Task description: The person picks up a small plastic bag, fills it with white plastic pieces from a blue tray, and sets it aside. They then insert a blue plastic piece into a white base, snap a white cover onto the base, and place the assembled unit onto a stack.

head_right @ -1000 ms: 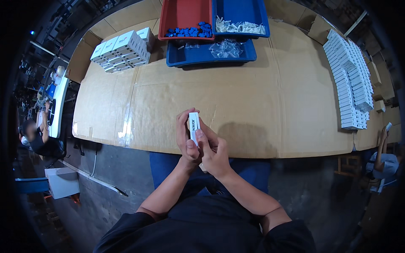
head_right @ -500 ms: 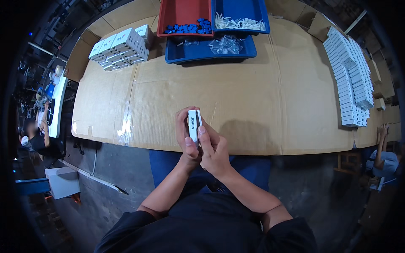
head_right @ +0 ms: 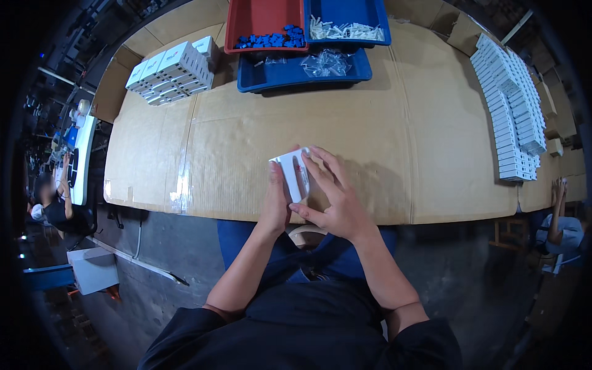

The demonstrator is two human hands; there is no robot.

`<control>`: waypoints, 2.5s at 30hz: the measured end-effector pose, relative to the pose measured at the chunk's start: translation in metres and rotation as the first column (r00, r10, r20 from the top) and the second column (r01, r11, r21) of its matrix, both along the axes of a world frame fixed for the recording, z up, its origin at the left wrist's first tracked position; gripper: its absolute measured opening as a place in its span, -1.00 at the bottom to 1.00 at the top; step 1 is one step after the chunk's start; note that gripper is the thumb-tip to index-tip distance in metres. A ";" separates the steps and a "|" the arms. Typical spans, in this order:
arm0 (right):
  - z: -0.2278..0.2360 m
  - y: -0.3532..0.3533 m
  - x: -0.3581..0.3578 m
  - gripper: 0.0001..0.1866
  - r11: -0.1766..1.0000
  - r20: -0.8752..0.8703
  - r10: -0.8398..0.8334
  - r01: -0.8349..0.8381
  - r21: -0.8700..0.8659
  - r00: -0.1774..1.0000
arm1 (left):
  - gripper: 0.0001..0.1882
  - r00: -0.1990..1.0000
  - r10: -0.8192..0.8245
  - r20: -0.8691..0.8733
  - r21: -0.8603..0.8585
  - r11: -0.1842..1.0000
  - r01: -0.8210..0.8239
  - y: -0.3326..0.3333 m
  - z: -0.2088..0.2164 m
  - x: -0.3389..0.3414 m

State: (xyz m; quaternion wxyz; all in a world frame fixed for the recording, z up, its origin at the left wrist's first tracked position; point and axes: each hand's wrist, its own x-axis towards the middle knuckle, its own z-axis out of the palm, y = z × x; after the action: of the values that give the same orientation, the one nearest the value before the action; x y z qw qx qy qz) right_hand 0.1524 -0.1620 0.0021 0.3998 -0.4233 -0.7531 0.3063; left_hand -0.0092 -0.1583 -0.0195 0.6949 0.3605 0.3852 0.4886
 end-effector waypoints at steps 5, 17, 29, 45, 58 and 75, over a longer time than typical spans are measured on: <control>-0.012 0.014 0.009 -0.10 0.967 0.053 0.019 -0.032 0.255 0.998 | -0.16 0.967 -0.051 0.251 -0.278 0.953 0.122 -0.009 0.012 0.009; -0.032 0.013 -0.002 -0.17 0.907 -0.029 0.040 -0.024 0.421 0.999 | -0.31 0.979 -0.043 0.198 -0.312 0.944 0.104 -0.015 0.005 0.007; -0.048 -0.006 -0.013 -0.24 0.888 -0.582 -0.309 0.008 -0.460 0.753 | -0.11 0.851 0.192 -0.488 0.471 0.879 0.072 -0.012 -0.009 0.015; -0.041 0.002 -0.018 -0.48 0.998 -0.037 0.005 -0.003 0.064 0.999 | -0.32 0.975 0.206 -0.081 -0.089 0.973 -0.213 -0.006 -0.011 0.002; -0.052 -0.004 -0.032 -0.54 0.961 0.001 -0.132 0.128 0.244 0.991 | -0.47 0.967 0.224 -0.123 -0.156 0.958 -0.242 -0.012 0.001 0.014; -0.059 -0.012 -0.029 -0.57 0.963 0.019 -0.159 0.151 0.221 0.987 | -0.51 0.944 0.326 -0.044 -0.237 0.915 -0.327 -0.017 0.012 0.026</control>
State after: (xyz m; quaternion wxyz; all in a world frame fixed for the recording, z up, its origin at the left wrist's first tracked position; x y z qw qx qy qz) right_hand 0.1232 -0.1736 -0.0569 0.4529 -0.4397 -0.7541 0.1814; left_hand 0.0171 -0.1752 -0.0073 0.6414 0.2051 0.4975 0.5469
